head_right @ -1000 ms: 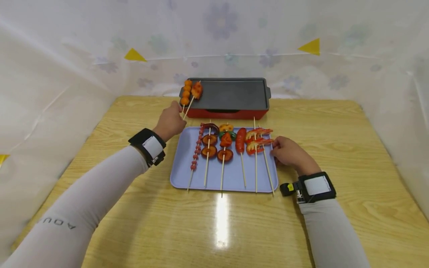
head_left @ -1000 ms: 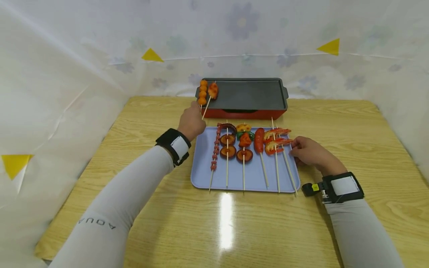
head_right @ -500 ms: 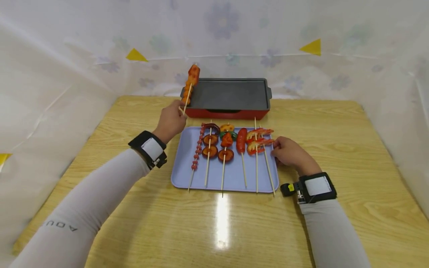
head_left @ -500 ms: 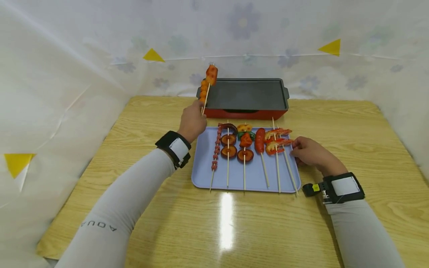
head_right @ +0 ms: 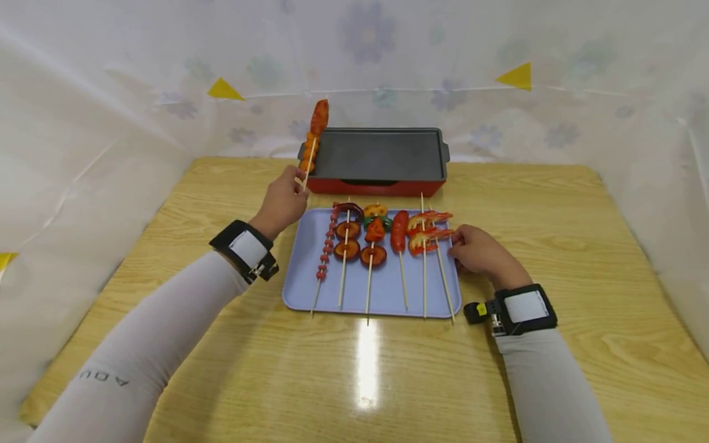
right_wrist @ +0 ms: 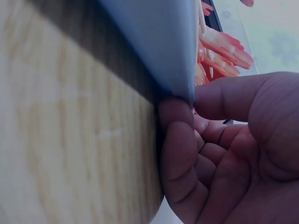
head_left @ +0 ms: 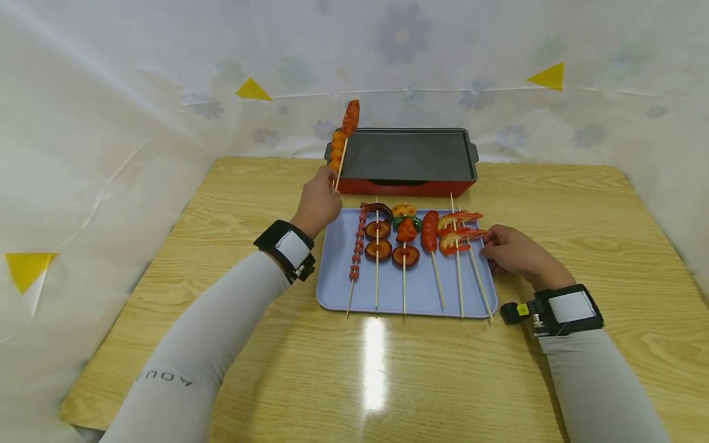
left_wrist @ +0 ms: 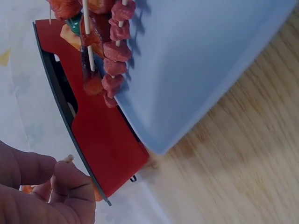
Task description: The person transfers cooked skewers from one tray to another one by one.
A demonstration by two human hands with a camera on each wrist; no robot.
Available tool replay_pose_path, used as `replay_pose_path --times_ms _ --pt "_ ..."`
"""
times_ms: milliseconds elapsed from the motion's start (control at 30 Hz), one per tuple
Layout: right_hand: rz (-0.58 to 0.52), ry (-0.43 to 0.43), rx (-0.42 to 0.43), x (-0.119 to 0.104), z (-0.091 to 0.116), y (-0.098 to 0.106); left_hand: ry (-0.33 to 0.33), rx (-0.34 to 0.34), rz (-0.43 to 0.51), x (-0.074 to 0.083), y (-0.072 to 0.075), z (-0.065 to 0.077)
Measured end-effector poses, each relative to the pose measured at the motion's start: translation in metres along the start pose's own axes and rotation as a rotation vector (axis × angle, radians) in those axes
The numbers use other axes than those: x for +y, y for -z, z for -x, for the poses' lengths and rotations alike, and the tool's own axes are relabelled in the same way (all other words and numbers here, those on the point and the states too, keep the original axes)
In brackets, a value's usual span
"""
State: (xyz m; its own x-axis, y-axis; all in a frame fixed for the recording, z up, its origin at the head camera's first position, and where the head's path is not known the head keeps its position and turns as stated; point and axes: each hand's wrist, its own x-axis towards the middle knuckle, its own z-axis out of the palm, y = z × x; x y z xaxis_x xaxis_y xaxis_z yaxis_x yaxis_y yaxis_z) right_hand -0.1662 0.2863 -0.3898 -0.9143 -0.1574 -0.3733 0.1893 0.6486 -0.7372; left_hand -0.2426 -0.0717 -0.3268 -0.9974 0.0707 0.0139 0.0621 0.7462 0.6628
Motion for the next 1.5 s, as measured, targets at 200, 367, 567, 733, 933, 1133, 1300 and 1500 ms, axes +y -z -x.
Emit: replay_pose_path --times_ms 200,367,567,733,933,1133,1300,1500 --pt "0.0 -0.007 -0.008 0.0 -0.001 0.0 0.008 -0.027 0.039 0.002 0.003 0.008" --pt "0.005 -0.017 -0.017 0.0 -0.002 -0.001 -0.004 -0.04 0.072 -0.003 0.006 0.019" --pt "0.007 -0.02 -0.019 -0.001 -0.003 -0.001 -0.062 -0.067 0.024 -0.007 0.01 0.036" --pt "0.001 -0.021 -0.014 -0.002 -0.002 -0.001 -0.071 -0.104 -0.024 -0.005 0.013 0.048" --pt "-0.001 -0.026 -0.023 -0.002 -0.001 -0.001 -0.053 -0.125 -0.05 -0.004 0.012 0.064" --pt "0.003 -0.016 -0.018 0.0 -0.003 -0.001 -0.036 -0.133 -0.037 -0.012 0.001 0.087" --pt "0.015 -0.007 -0.007 0.001 -0.002 0.001 -0.002 -0.157 -0.02 -0.019 -0.007 0.104" --pt "0.009 -0.01 -0.005 0.002 -0.002 0.001 0.063 -0.221 -0.023 -0.02 -0.007 0.112"
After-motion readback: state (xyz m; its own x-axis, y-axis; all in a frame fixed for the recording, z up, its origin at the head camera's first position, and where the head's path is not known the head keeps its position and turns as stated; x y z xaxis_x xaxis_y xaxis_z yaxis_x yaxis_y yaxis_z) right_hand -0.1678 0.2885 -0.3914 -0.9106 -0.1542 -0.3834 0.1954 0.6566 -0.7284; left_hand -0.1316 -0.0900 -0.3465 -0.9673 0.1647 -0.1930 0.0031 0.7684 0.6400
